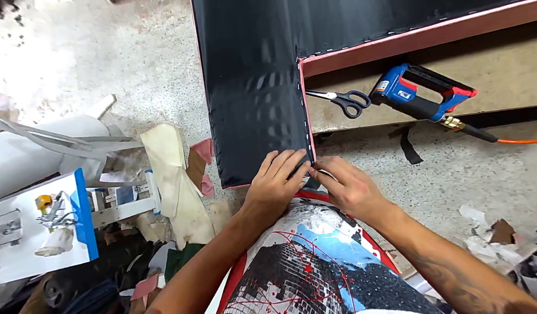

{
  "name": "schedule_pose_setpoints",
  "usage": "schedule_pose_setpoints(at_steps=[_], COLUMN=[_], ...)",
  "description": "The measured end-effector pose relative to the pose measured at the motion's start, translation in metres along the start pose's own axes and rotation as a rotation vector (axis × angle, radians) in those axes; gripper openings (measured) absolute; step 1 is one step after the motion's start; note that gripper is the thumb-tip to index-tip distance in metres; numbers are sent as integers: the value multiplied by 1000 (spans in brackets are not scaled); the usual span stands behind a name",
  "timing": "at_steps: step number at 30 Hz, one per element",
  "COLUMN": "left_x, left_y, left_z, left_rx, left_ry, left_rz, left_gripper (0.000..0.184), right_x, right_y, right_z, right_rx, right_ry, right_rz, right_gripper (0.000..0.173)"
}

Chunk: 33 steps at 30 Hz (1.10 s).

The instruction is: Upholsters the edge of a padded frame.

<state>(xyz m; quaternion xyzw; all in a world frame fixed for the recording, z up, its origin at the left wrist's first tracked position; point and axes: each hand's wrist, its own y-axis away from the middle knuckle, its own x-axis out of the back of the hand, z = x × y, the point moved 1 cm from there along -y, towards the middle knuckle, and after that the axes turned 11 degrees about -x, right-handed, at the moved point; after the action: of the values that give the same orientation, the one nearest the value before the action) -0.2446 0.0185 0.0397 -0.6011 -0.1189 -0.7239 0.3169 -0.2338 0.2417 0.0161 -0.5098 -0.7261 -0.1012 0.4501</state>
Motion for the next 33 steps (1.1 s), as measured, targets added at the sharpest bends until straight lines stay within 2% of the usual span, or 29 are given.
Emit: schedule_pose_setpoints(at_steps=[4, 6, 8, 9, 11, 12, 13, 15, 18, 19, 21, 24, 26, 28, 30, 33], left_x=[-23, -25, -27, -27, -28, -30, -32, -35, -40, -40, -40, -37, -38, -36, -33, -34], left_y=[7, 7, 7, 7, 8, 9, 10, 12, 13, 14, 13, 12, 12, 13, 13, 13], left_z=[-2, -2, 0, 1, 2, 2, 2, 1, 1, 1, -1, -6, -9, -11, -13, -14], left_rx=[-44, -83, -102, -105, -111, -114, -119, -128, -148, -157, -173, -189, -203, -213, -220, -241], left_ry=[56, 75, 64, 53, 36, 34, 33, 18, -32, -42, -35, 82, 129, 156, 153, 119], left_rz=[-43, -28, -9, -7, -10, -9, -13, -30, -44, -47, -61, -78, -98, -135, -135, -84], left_gripper=[46, 48, 47, 48, 51, 53, 56, 59, 61, 62, 60, 55, 56, 58, 55, 44], right_x=[8, 30, 59, 71, 82, 82, 81, 84, 102, 110, 129, 144, 129, 100, 69, 35], right_y=[1, 1, -4, -5, -2, 0, 1, -2, -13, -16, -20, 4, 32, 47, 46, 39], right_z=[10, 33, 78, 106, 161, 183, 201, 227, 248, 239, 185, 50, -35, -98, -130, -140], right_rx=[0, -203, -509, -665, -860, -921, -949, -942, -885, -901, -1012, -1106, -1106, -1118, -1164, -1190], right_ry=[-40, -59, 151, 248, 361, 394, 417, 421, 279, 238, 224, 205, 93, -70, -174, -112], right_rz=[-55, 57, 200, 187, 124, 86, 45, -27, -151, -171, -147, -5, 88, 111, 113, 130], right_gripper=[31, 27, 33, 45, 81, 93, 97, 89, 73, 66, 59, 52, 40, 35, 30, 31])
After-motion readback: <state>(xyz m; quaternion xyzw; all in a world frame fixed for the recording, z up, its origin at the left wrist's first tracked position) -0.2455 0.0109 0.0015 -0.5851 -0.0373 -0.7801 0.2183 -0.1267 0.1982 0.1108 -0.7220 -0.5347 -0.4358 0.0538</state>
